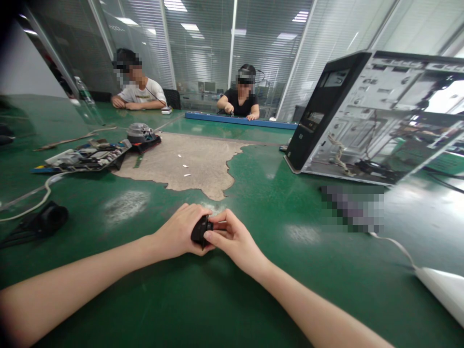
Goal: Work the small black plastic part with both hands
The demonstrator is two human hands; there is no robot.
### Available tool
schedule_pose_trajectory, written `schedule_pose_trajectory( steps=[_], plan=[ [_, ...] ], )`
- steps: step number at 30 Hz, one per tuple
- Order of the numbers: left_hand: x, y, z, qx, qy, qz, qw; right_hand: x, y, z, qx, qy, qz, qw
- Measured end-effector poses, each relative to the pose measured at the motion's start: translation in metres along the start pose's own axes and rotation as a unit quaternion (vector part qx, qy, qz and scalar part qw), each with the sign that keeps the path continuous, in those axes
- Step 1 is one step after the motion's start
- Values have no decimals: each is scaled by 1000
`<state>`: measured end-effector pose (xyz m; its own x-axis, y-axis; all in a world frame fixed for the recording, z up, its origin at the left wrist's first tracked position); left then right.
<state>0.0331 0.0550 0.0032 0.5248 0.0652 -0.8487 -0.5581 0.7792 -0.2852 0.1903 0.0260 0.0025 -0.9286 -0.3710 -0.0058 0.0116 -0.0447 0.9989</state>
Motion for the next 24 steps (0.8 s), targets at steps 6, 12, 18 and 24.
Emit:
schedule_pose_trajectory(
  steps=[6,12,18,24],
  plan=[
    [1,0,0,-5,6,-5,1000,-1,-1,2,20,-5,-34,999],
    [0,0,-1,-2,11,-2,1000,-2,-3,1,-14,27,-25,999],
    [-1,1,-1,6,3,-5,1000,-2,-2,2,-3,3,-19,1000],
    [0,1,0,-1,6,-2,1000,-2,-1,2,23,-3,-33,999]
  ],
)
Point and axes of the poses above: each hand's wrist, its own z-axis towards the middle knuckle, its own x-axis out of the palm, y = z × x, the point moved 1 cm from there along z, towards the middle knuckle, and after that the axes turned 4 degrees about -z, right-handed, at the moved point
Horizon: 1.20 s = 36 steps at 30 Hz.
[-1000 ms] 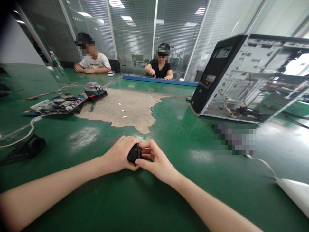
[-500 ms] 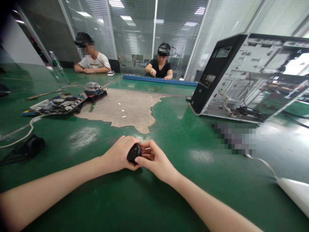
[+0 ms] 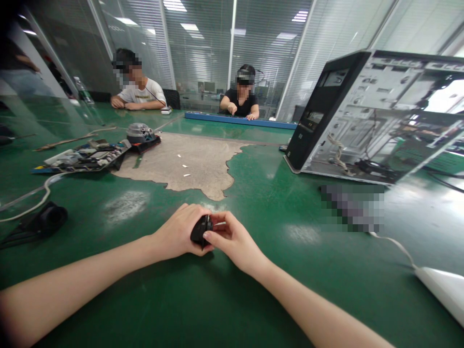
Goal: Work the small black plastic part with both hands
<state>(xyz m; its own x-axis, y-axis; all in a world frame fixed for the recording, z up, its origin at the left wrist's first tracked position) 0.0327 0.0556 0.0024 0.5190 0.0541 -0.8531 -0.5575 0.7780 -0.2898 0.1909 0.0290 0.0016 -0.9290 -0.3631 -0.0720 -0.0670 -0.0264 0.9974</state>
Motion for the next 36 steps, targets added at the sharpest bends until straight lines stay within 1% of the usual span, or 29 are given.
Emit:
schedule_pose_trajectory(
  steps=[3,5,10,15,18,22,27,33,36],
  plan=[
    [0,0,0,1,-2,3,1000,0,0,-1,-9,24,19,999],
    [0,0,-1,3,-3,5,1000,0,0,-2,-18,30,30,999],
    [0,0,0,4,-6,2,1000,0,0,-2,-14,13,39,999],
    [0,0,0,1,-4,-1,1000,1,0,0,-2,-7,10,1000],
    [-1,0,-1,1,-5,-2,1000,1,1,0,0,6,14,1000],
    [0,0,-1,1,-2,1,1000,1,0,-3,-23,26,28,999],
    [1,0,-1,0,-12,-4,1000,2,1,-4,-4,17,57,998],
    [0,-1,0,-5,-8,-8,1000,2,4,-2,-12,-2,25,1000],
    [-1,-1,0,-4,-6,-7,1000,0,3,-2,-6,7,27,1000]
  ],
)
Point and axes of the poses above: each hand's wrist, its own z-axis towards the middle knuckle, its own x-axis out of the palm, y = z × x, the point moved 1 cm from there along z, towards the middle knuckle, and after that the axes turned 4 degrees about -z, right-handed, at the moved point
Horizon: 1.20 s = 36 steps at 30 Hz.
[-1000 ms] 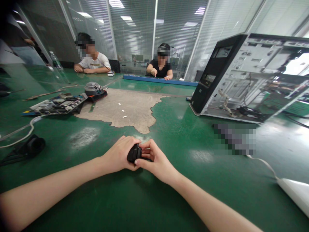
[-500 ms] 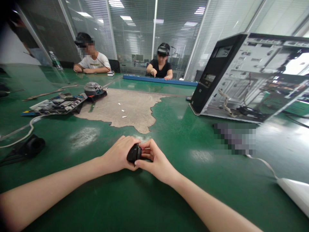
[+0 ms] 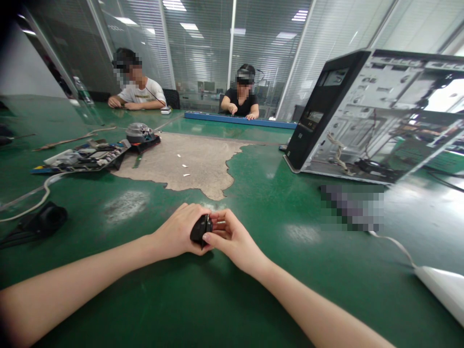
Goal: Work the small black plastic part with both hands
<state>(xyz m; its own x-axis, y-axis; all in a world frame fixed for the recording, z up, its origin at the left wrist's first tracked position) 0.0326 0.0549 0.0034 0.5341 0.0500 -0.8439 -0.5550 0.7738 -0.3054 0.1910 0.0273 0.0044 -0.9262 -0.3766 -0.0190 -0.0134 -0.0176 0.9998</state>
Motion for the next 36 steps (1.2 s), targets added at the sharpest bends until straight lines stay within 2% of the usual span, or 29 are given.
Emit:
schedule_pose_trajectory(
  steps=[4,10,14,17,23,29,36],
  plan=[
    [0,0,-1,2,7,7,1000,0,-1,-1,-20,20,8,1000],
    [1,1,0,4,0,10,1000,2,0,-2,-4,5,30,1000],
    [0,0,1,3,3,0,1000,2,0,-1,-6,-13,-12,1000],
    [-1,-1,1,0,6,-2,1000,1,-2,-1,-6,-1,-32,999],
    [-1,1,0,-4,16,-3,1000,2,-1,-5,-51,16,-44,998],
    [1,0,1,1,-1,-1,1000,3,-1,-4,-27,8,-9,1000],
    [0,0,0,-3,4,-4,1000,3,-4,-3,-26,4,-49,998]
  ],
)
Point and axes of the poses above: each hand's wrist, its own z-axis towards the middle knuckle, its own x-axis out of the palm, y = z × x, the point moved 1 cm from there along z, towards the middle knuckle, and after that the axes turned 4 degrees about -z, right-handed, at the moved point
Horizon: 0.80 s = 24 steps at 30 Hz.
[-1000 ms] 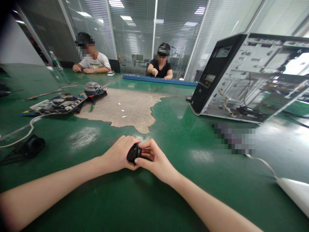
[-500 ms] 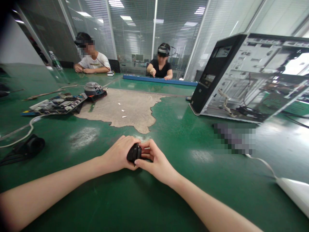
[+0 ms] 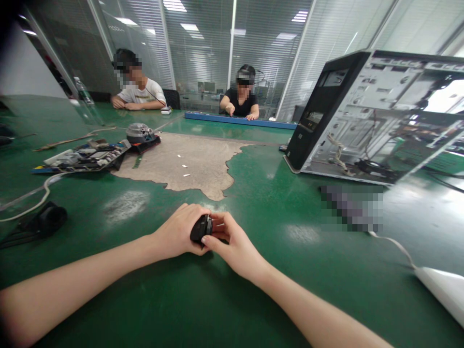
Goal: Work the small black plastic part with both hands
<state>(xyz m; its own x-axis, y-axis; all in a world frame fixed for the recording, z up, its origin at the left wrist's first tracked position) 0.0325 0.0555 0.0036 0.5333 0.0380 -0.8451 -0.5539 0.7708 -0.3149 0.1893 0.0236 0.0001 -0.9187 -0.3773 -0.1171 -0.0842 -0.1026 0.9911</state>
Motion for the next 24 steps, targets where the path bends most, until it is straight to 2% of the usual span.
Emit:
schedule_pose_trajectory(
  steps=[8,18,24],
  plan=[
    [0,1,-1,-3,8,4,1000,-3,1,-1,-14,23,18,999],
    [-1,-1,0,3,0,6,1000,-1,1,3,18,-17,28,999],
    [-1,1,0,4,9,9,1000,-3,0,0,-7,11,32,999]
  ],
)
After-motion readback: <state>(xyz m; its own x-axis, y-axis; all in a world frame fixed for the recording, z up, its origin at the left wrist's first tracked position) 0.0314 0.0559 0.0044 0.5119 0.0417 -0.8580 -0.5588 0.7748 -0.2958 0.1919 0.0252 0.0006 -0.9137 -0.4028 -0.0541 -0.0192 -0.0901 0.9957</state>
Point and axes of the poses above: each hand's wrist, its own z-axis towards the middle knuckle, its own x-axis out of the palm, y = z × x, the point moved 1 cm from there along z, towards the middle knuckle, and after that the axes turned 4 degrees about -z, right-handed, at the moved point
